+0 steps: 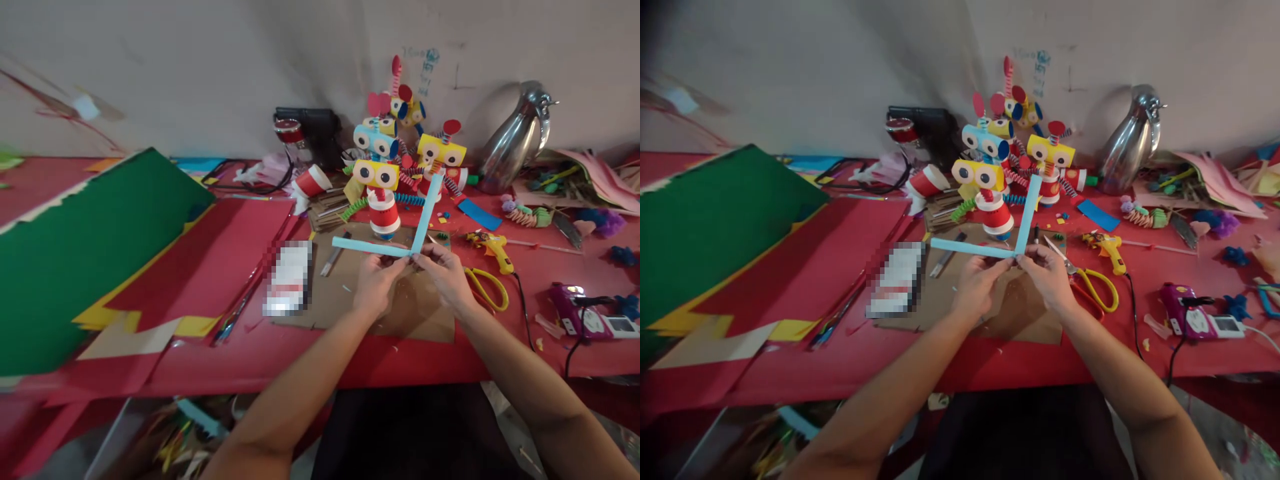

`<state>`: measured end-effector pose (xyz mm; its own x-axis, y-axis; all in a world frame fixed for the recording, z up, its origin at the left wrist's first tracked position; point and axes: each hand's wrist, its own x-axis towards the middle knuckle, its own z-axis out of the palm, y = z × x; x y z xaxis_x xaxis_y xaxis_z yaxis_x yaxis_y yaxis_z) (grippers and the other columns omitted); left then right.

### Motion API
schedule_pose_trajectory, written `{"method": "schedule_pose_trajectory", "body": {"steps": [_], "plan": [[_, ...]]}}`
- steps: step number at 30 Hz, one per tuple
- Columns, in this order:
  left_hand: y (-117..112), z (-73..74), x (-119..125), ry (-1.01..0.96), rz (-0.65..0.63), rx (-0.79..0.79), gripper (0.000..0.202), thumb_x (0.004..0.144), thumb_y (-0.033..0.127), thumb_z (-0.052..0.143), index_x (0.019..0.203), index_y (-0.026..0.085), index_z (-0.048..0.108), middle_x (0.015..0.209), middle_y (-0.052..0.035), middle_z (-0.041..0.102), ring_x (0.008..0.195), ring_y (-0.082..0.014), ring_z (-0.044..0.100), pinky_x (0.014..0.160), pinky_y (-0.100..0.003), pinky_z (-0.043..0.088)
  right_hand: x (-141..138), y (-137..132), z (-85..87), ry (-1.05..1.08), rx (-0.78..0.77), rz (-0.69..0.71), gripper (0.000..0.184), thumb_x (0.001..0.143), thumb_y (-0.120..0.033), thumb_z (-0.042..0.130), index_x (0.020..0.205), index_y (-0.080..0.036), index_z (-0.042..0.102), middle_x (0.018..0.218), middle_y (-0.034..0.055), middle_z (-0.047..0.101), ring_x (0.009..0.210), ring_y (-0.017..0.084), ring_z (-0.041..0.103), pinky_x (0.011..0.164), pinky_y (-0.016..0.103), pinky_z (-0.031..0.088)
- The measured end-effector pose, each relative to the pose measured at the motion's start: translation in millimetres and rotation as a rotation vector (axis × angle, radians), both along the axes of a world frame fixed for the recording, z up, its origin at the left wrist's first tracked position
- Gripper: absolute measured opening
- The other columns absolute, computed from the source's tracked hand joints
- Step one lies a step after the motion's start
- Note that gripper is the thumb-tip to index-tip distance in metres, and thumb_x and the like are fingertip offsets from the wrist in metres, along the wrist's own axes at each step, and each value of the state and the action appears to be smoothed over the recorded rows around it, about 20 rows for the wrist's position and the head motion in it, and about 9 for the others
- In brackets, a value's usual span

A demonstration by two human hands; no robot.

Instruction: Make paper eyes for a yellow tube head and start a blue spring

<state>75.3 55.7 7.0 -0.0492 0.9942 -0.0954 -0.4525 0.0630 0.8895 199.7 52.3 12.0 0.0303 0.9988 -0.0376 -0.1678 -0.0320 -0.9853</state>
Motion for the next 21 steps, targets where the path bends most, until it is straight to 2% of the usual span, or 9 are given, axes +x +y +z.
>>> {"method": "schedule_pose_trajectory", "body": {"steps": [6,13,21], "plan": [[-0.1,1.6,-1.6,-0.064,-0.027,-0.019,0.028,0.051,0.024,0.087,0.073,0.021,0.069,0.069,0.0022,0.069,0.067,-0.0133,0.062,0.071,-0.029,0.051,0.4,-3.0,4.4,0.095,-0.019,0.028,0.015,0.069,-0.037,0.069,0.074,-0.022,0.068,0.071,0.0000,0.069,0.065,0.014,0.060,0.071,0.031,0.049],[-1.2,1.5,-1.4,-0.020,-0.049,0.016,0.027,0.054,0.024,0.086,0.072,0.021,0.067,0.069,0.0021,0.069,0.069,-0.0144,0.064,0.072,-0.030,0.052,0.8,-1.6,3.0,-0.017,0.012,0.004,0.024,0.064,-0.042,0.080,0.064,-0.022,0.067,0.064,-0.0001,0.068,0.068,0.016,0.060,0.071,0.033,0.050],[-2.4,3.3,-5.1,0.024,-0.081,0.073,0.023,0.059,0.022,0.085,0.075,0.021,0.070,0.074,0.0003,0.071,0.074,-0.0157,0.067,0.076,-0.031,0.055,1.8,-0.2,-2.5,-0.024,0.018,-0.011,0.028,0.065,-0.046,0.080,0.068,-0.022,0.067,0.066,-0.0010,0.065,0.066,0.014,0.057,0.066,0.030,0.047]]}}
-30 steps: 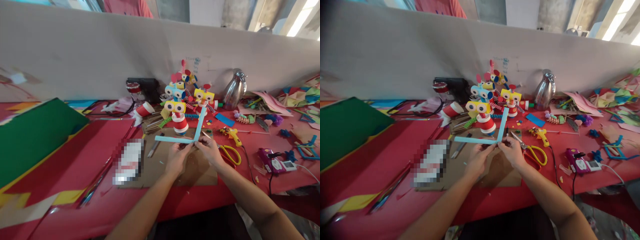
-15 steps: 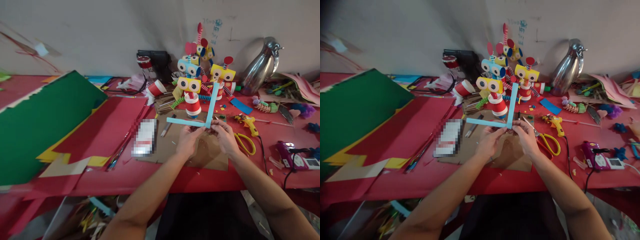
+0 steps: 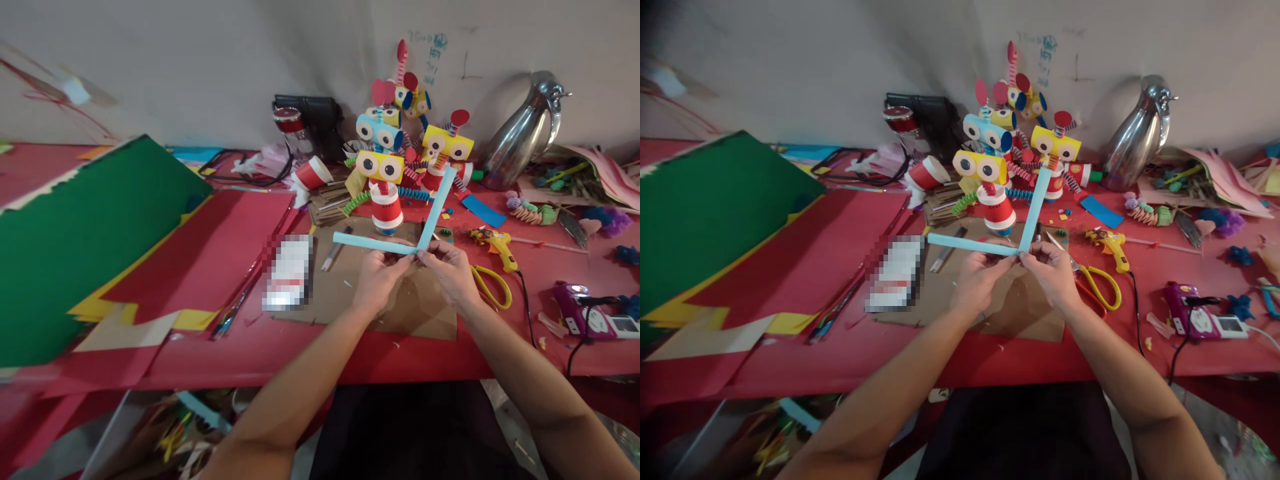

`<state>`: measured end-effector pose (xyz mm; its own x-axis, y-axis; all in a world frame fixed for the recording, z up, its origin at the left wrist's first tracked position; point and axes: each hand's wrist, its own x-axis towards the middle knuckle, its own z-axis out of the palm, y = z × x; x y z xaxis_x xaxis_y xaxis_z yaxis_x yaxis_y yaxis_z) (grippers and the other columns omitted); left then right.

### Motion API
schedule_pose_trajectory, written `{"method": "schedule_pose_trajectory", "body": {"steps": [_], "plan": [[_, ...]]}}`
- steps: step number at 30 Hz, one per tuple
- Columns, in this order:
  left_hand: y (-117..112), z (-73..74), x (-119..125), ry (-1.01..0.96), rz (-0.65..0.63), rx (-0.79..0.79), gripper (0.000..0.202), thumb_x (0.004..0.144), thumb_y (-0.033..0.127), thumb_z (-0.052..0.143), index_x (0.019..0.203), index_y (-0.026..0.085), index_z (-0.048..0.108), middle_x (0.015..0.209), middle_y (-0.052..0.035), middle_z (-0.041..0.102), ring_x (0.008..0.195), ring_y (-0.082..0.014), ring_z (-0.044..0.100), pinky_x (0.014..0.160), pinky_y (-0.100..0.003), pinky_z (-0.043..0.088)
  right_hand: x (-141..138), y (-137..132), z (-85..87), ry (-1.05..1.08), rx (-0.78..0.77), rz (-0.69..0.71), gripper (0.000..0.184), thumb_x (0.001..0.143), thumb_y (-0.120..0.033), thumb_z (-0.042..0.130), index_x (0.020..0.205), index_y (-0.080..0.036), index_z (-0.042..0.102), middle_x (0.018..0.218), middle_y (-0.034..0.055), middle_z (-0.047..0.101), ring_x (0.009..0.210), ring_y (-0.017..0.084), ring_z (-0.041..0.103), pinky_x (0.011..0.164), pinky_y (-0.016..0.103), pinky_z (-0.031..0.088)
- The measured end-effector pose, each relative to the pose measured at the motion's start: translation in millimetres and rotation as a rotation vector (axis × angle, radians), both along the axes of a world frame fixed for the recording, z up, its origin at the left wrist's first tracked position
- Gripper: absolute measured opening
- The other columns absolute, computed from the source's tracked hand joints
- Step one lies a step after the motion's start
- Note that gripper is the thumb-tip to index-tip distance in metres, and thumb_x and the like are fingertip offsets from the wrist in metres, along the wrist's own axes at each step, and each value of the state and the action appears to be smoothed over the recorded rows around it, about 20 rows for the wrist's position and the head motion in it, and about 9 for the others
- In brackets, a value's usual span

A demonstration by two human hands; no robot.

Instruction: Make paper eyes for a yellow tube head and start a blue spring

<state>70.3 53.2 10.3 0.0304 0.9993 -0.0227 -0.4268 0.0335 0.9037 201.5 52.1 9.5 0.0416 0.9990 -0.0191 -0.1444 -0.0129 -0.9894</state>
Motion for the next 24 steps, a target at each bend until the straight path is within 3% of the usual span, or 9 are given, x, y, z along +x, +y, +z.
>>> {"method": "schedule_pose_trajectory", "body": {"steps": [5,9,15,24], "plan": [[5.7,-4.5,-4.9,-0.129,-0.153,-0.126,0.025,0.057,0.020,0.087,0.078,0.020,0.074,0.071,-0.0011,0.072,0.069,-0.0159,0.067,0.071,-0.031,0.055,2.7,1.2,6.1,0.148,-0.073,0.034,0.028,0.058,-0.041,0.086,0.066,-0.022,0.066,0.061,-0.0037,0.062,0.060,0.012,0.055,0.066,0.029,0.049],[8.0,-8.1,-6.7,-0.175,-0.203,-0.250,0.017,0.060,0.016,0.084,0.073,0.019,0.074,0.069,-0.0029,0.072,0.065,-0.0157,0.067,0.064,-0.029,0.055,4.7,1.5,8.5,0.137,-0.094,0.109,0.030,0.059,-0.042,0.087,0.064,-0.021,0.066,0.060,-0.0038,0.061,0.058,0.011,0.054,0.065,0.029,0.048],[6.8,-7.8,-5.9,-0.267,-0.205,-0.313,0.019,0.062,0.003,0.080,0.073,0.017,0.072,0.067,-0.0001,0.069,0.062,-0.0113,0.065,0.063,-0.023,0.053,3.6,0.2,7.6,0.117,-0.098,0.103,0.031,0.056,-0.043,0.089,0.064,-0.021,0.068,0.063,-0.0027,0.065,0.061,0.011,0.057,0.065,0.029,0.048],[6.7,-4.3,-4.8,-0.206,-0.144,-0.295,0.022,0.055,0.008,0.088,0.065,0.016,0.071,0.061,0.0029,0.067,0.056,-0.0080,0.060,0.058,-0.020,0.050,2.0,-2.1,7.9,0.002,-0.067,0.083,0.039,0.054,-0.053,0.087,0.064,-0.019,0.071,0.061,-0.0011,0.065,0.058,0.012,0.056,0.055,0.026,0.045]]}}
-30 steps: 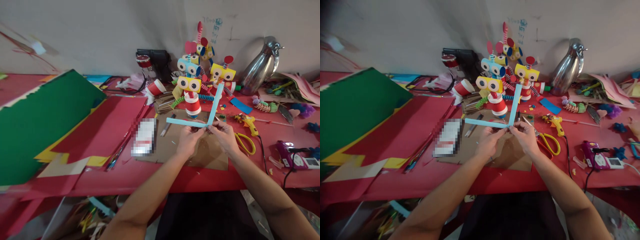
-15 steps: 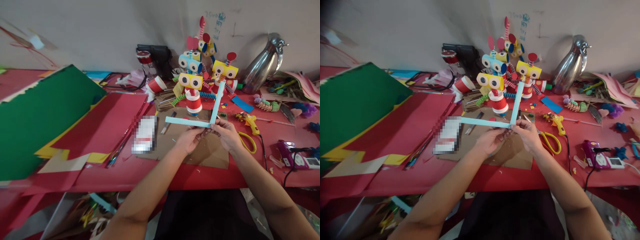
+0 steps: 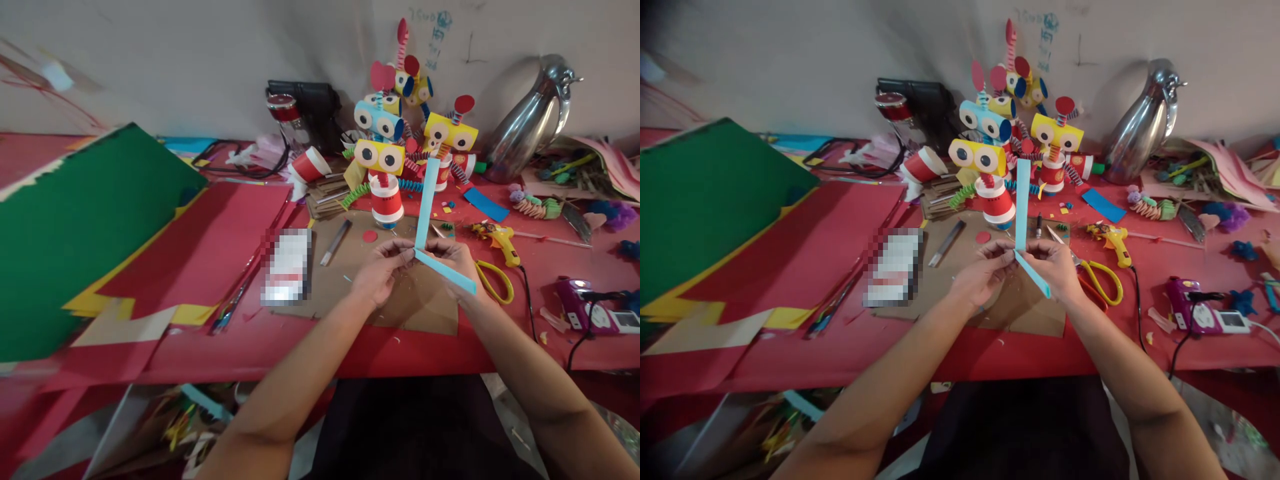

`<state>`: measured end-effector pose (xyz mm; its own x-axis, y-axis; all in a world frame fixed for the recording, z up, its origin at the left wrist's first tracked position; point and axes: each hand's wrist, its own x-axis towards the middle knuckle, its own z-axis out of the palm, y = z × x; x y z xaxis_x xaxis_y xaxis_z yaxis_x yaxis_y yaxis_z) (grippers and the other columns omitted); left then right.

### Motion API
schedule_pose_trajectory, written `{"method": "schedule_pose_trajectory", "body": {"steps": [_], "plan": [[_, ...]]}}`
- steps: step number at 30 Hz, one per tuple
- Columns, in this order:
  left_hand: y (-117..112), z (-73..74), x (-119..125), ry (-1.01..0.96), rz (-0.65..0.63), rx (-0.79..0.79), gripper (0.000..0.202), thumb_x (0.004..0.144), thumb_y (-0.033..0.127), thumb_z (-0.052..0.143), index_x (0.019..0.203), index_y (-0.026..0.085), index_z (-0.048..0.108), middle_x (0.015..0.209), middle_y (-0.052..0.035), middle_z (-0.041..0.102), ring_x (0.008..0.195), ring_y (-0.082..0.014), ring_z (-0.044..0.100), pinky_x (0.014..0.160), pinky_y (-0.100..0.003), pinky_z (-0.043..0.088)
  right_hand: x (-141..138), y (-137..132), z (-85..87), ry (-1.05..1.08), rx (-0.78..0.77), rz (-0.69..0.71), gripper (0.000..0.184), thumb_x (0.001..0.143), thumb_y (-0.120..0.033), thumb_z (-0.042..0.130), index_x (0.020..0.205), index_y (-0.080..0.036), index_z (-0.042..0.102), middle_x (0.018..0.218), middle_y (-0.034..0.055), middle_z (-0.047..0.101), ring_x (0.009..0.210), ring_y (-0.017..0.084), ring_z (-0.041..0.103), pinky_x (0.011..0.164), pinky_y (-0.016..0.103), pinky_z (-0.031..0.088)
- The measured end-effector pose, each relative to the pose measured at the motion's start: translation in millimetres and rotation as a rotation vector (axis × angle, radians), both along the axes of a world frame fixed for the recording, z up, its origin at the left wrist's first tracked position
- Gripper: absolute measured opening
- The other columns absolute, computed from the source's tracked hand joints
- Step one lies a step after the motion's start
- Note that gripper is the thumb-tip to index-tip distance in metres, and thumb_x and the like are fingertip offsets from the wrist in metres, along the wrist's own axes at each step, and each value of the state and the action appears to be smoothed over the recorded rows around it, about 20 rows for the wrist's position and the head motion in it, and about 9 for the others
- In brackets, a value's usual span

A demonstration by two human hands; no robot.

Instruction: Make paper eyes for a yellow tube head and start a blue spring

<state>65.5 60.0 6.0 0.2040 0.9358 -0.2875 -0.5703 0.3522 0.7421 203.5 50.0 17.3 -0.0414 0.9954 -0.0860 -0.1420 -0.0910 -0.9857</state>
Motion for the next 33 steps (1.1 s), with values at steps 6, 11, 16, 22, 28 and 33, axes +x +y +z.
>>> {"method": "schedule_pose_trajectory", "body": {"steps": [6,11,16,22,28,33], "plan": [[-1.6,2.9,-0.6,0.101,0.033,0.036,0.020,0.055,0.007,0.088,0.064,0.017,0.072,0.058,0.0035,0.065,0.054,-0.0065,0.055,0.055,-0.019,0.044,3.3,1.0,3.1,-0.203,0.060,0.022,0.040,0.061,-0.058,0.081,0.062,-0.019,0.073,0.061,0.0006,0.065,0.060,0.013,0.055,0.054,0.026,0.043],[-1.9,-0.9,1.3,0.093,0.080,0.022,0.021,0.053,0.005,0.086,0.065,0.018,0.073,0.060,0.0037,0.066,0.055,-0.0062,0.056,0.056,-0.019,0.044,2.7,3.1,-5.8,-0.198,0.127,0.051,0.036,0.066,-0.056,0.079,0.066,-0.020,0.076,0.065,0.0018,0.068,0.065,0.016,0.060,0.060,0.029,0.046],[-2.2,-2.4,2.6,0.095,0.121,0.058,0.020,0.052,0.009,0.086,0.064,0.019,0.073,0.064,0.0027,0.068,0.061,-0.0089,0.060,0.062,-0.022,0.047,4.5,2.7,-9.3,-0.247,0.283,0.092,0.025,0.075,-0.047,0.075,0.074,-0.022,0.078,0.074,0.0028,0.072,0.072,0.018,0.065,0.067,0.032,0.050],[-5.8,-2.2,4.8,0.145,0.212,0.173,0.015,0.055,0.014,0.084,0.065,0.021,0.075,0.064,0.0023,0.068,0.063,-0.0097,0.059,0.064,-0.023,0.047,8.1,-1.5,5.6,-0.378,0.386,0.132,0.011,0.078,-0.033,0.072,0.081,-0.024,0.078,0.081,0.0023,0.075,0.078,0.019,0.068,0.074,0.033,0.053],[-7.5,-2.7,7.0,0.101,0.224,0.187,0.016,0.056,0.019,0.085,0.069,0.022,0.075,0.068,0.0018,0.071,0.065,-0.0101,0.060,0.069,-0.025,0.049,2.5,-3.0,0.3,-0.084,0.182,0.025,0.016,0.071,-0.038,0.080,0.076,-0.023,0.076,0.077,0.0009,0.076,0.078,0.019,0.070,0.079,0.036,0.057],[-7.8,0.7,7.0,0.088,0.210,0.155,0.021,0.053,0.022,0.088,0.067,0.021,0.072,0.069,0.0023,0.071,0.068,-0.0111,0.063,0.072,-0.026,0.052,0.2,-1.7,-1.7,0.047,0.059,-0.031,0.015,0.065,-0.034,0.083,0.073,-0.022,0.078,0.070,0.0001,0.075,0.071,0.017,0.069,0.077,0.035,0.058]]}}
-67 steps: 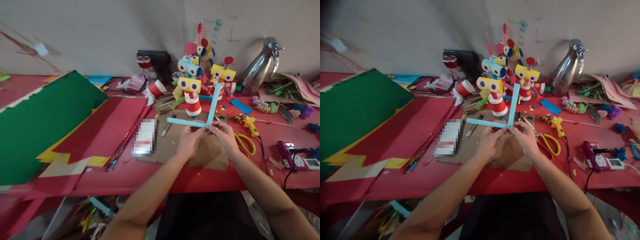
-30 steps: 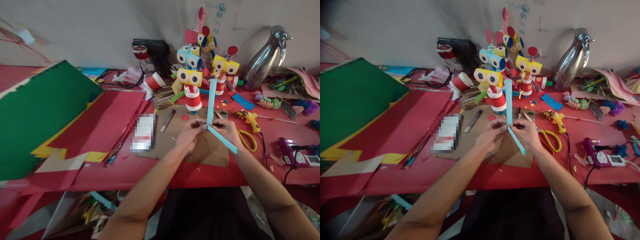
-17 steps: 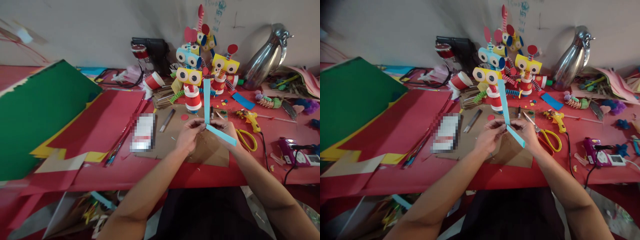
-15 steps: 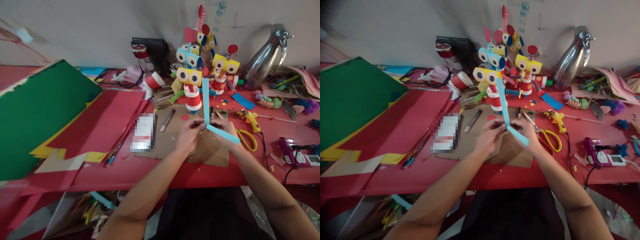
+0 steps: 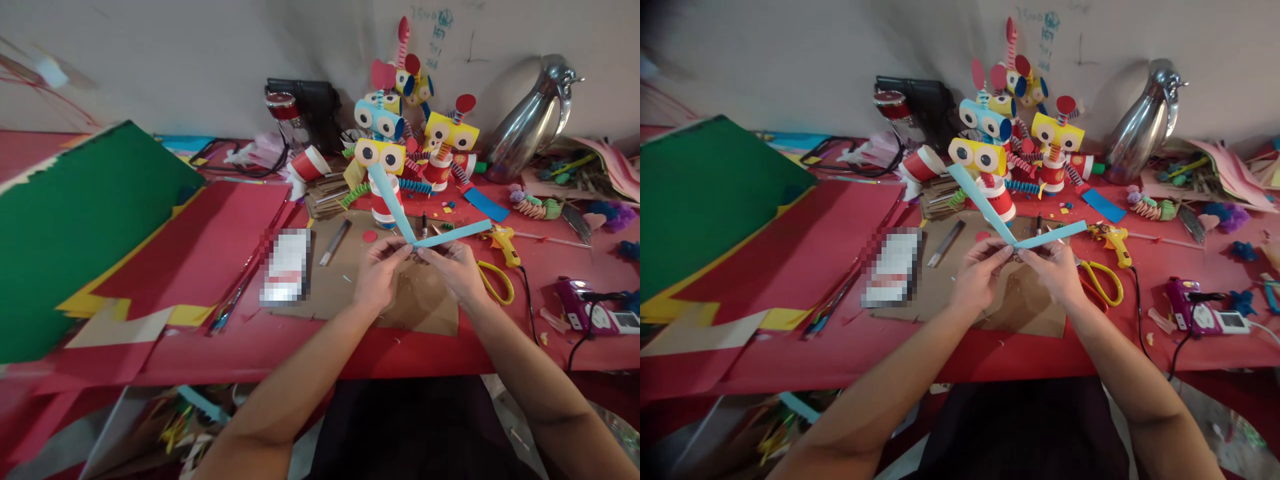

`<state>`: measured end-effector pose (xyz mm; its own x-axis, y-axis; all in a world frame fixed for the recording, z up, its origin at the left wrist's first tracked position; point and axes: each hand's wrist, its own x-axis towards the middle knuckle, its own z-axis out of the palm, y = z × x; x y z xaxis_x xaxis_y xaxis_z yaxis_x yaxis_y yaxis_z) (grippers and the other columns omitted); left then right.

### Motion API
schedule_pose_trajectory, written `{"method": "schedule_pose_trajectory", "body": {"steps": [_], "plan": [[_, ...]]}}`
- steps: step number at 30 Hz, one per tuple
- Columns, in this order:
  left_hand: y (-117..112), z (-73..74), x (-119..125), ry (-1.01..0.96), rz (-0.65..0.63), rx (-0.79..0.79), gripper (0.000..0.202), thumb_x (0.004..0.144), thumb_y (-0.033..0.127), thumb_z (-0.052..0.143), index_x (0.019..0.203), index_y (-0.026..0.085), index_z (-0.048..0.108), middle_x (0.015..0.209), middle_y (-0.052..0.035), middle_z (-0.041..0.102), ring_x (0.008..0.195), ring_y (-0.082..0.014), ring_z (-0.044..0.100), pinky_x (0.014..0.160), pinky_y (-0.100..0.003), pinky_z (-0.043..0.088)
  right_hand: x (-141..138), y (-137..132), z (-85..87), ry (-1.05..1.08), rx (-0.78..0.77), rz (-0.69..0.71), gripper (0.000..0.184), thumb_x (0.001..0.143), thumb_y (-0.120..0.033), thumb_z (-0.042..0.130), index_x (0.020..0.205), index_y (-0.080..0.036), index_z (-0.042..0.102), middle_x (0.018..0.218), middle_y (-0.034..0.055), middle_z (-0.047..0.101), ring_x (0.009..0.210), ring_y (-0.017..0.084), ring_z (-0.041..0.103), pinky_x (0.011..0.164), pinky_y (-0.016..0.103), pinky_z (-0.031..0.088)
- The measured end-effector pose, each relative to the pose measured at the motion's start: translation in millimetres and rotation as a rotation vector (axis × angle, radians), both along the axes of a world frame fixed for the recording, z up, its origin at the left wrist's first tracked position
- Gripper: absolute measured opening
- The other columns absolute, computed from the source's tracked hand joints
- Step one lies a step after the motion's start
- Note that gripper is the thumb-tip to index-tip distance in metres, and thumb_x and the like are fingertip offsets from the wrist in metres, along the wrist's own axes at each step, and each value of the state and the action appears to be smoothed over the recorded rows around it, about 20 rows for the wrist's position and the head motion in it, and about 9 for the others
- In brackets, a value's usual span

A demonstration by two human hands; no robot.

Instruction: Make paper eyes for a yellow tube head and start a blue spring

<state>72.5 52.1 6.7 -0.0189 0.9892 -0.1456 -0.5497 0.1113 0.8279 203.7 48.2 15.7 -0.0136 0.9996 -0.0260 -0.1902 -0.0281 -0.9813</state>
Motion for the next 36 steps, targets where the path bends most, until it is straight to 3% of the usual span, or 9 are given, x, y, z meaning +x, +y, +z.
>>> {"method": "schedule_pose_trajectory", "body": {"steps": [4,12,17,25,32,36], "plan": [[-0.6,4.8,-2.9,0.057,-0.075,-0.062,0.023,0.052,0.029,0.088,0.067,0.021,0.072,0.067,0.0021,0.070,0.061,-0.0111,0.061,0.066,-0.026,0.051,3.1,1.6,-1.0,-0.025,-0.009,0.027,0.011,0.067,-0.031,0.079,0.073,-0.022,0.078,0.069,0.0004,0.075,0.071,0.017,0.069,0.077,0.034,0.057],[-0.1,10.8,-9.7,0.248,-0.131,-0.030,0.021,0.054,0.032,0.089,0.060,0.020,0.073,0.059,0.0009,0.067,0.059,-0.0108,0.058,0.060,-0.023,0.046,11.2,4.1,3.1,-0.113,-0.001,0.134,0.011,0.066,-0.028,0.076,0.074,-0.020,0.075,0.070,0.0002,0.074,0.067,0.015,0.066,0.070,0.031,0.054],[-3.1,5.9,-3.6,0.169,-0.046,-0.049,0.027,0.052,0.032,0.091,0.064,0.017,0.073,0.062,0.0007,0.069,0.060,-0.0109,0.061,0.064,-0.025,0.049,10.5,5.0,1.6,-0.121,0.009,0.081,0.023,0.066,-0.039,0.080,0.074,-0.019,0.070,0.070,0.0000,0.070,0.068,0.015,0.065,0.068,0.030,0.053],[-2.3,-0.9,-0.1,-0.073,-0.052,-0.224,0.022,0.053,0.020,0.089,0.057,0.017,0.067,0.060,0.0023,0.070,0.058,-0.0103,0.064,0.067,-0.025,0.051,7.8,5.7,-0.9,-0.149,0.027,0.069,0.031,0.068,-0.048,0.080,0.071,-0.019,0.069,0.069,-0.0001,0.067,0.066,0.014,0.061,0.066,0.030,0.050],[-3.3,3.0,-1.0,-0.037,-0.134,-0.243,0.026,0.047,0.024,0.092,0.062,0.017,0.072,0.063,-0.0002,0.072,0.061,-0.0124,0.067,0.063,-0.024,0.051,10.6,7.6,0.4,-0.219,0.079,0.038,0.027,0.069,-0.043,0.077,0.065,-0.020,0.064,0.065,-0.0014,0.062,0.064,0.014,0.056,0.063,0.029,0.045],[-3.6,6.4,-2.9,0.072,-0.156,-0.197,0.032,0.043,0.031,0.095,0.062,0.017,0.073,0.059,-0.0005,0.071,0.056,-0.0114,0.064,0.057,-0.022,0.047,9.7,6.7,2.7,-0.232,0.084,0.026,0.031,0.069,-0.048,0.077,0.065,-0.020,0.063,0.064,-0.0017,0.061,0.063,0.014,0.054,0.062,0.029,0.044]]}}
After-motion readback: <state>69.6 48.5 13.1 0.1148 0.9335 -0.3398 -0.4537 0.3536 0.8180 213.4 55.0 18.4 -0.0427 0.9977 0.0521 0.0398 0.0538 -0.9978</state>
